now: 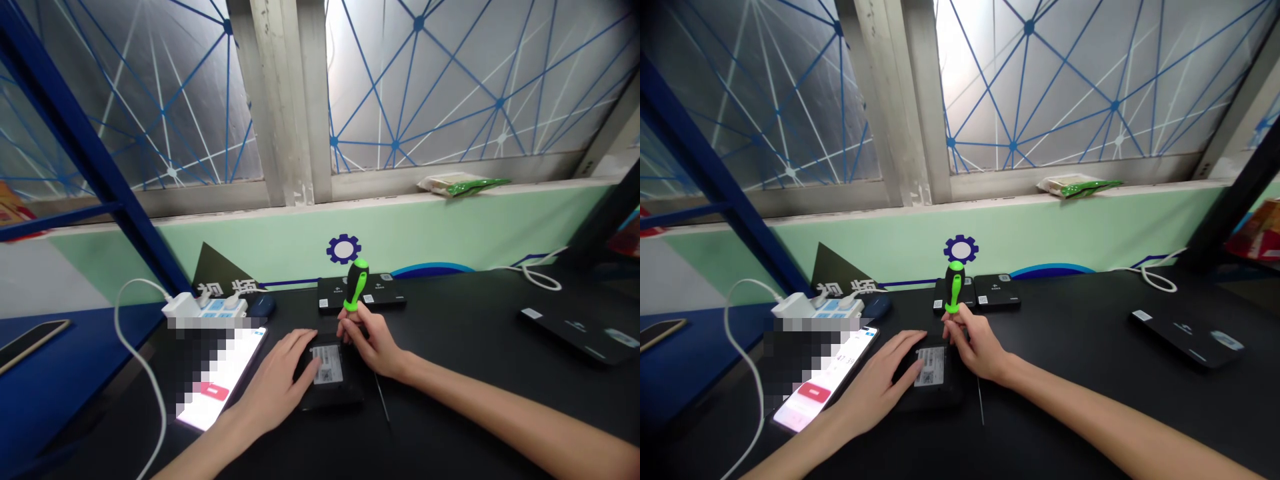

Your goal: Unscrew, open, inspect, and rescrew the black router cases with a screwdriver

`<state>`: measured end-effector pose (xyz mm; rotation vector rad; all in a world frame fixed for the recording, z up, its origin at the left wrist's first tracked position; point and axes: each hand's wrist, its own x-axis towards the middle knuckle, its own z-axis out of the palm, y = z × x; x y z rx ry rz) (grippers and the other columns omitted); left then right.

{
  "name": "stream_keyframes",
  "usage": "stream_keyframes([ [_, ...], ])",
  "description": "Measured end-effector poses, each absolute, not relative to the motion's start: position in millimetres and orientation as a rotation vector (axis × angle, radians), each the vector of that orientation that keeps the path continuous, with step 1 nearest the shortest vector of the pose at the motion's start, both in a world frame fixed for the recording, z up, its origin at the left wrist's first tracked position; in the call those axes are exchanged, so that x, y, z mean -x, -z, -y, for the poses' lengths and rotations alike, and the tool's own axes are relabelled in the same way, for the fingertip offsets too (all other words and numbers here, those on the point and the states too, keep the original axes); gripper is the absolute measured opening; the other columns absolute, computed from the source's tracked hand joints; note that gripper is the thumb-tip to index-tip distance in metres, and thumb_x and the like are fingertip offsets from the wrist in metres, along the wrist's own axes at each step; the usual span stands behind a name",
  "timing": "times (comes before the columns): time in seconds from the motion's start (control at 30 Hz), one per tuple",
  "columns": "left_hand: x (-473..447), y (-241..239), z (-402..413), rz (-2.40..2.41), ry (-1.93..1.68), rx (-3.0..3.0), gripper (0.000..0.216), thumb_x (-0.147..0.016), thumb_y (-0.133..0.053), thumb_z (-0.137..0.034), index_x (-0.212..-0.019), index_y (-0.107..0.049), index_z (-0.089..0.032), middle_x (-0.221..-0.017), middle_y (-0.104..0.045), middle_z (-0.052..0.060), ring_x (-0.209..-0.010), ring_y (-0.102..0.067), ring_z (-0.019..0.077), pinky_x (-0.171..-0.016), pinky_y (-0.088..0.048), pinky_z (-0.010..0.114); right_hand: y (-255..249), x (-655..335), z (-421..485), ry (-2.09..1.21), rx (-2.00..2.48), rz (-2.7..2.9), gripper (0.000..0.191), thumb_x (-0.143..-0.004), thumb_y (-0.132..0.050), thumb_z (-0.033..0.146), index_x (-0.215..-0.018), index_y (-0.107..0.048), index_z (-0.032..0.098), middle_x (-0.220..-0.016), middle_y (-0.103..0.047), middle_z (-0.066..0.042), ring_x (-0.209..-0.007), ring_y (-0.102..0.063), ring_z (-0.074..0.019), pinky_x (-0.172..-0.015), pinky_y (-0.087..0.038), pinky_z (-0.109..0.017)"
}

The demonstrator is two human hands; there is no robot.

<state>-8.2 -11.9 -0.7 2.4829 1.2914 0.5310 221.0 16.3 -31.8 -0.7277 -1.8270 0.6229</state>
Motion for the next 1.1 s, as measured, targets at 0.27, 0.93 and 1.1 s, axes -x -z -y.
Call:
stream_keyframes([
  [0.27, 11.0, 4.6, 9.9, -1.291, -0.527, -2.529, 0.042, -0.104, -0.039, -0.041, -0.143, -0.045, -0.028, -0.145, -0.051, 0.005, -0.132, -0.049, 0.0254, -0.110, -0.043, 0.043, 32.0, -221.0, -16.9, -0.621, 0.711, 1.832, 0.011, -0.104, -0.040, 0.025, -0.104, -0.049, 0.020, -0.078, -0.063, -0.003, -0.061, -0.057, -0.0132, -0.060, -0.047, -0.025],
  [0.93, 13.6, 4.3, 8.3, -1.306, -0.453, -2.549, 0.044, -0.104, -0.039, -0.044, -0.145, -0.042, -0.029, -0.148, -0.049, 0.004, -0.135, -0.046, 0.0249, -0.112, -0.039, 0.044, 25.5, -219.3, -15.6, -0.592, 0.717, 1.860, 0.014, -0.103, -0.043, 0.026, -0.099, -0.054, 0.018, -0.076, -0.061, -0.002, -0.061, -0.057, -0.0123, -0.062, -0.046, -0.024],
  [1.1, 12.8, 2.9, 8.6, -1.306, -0.455, -2.538, 0.043, -0.104, -0.039, -0.044, -0.144, -0.043, -0.029, -0.146, -0.049, 0.005, -0.133, -0.047, 0.0257, -0.110, -0.041, 0.045, 30.8, -221.4, -17.8, -0.610, 0.703, 1.871, 0.021, -0.105, -0.035, 0.026, -0.110, -0.054, 0.018, -0.078, -0.063, -0.002, -0.059, -0.056, -0.0116, -0.061, -0.046, -0.024],
])
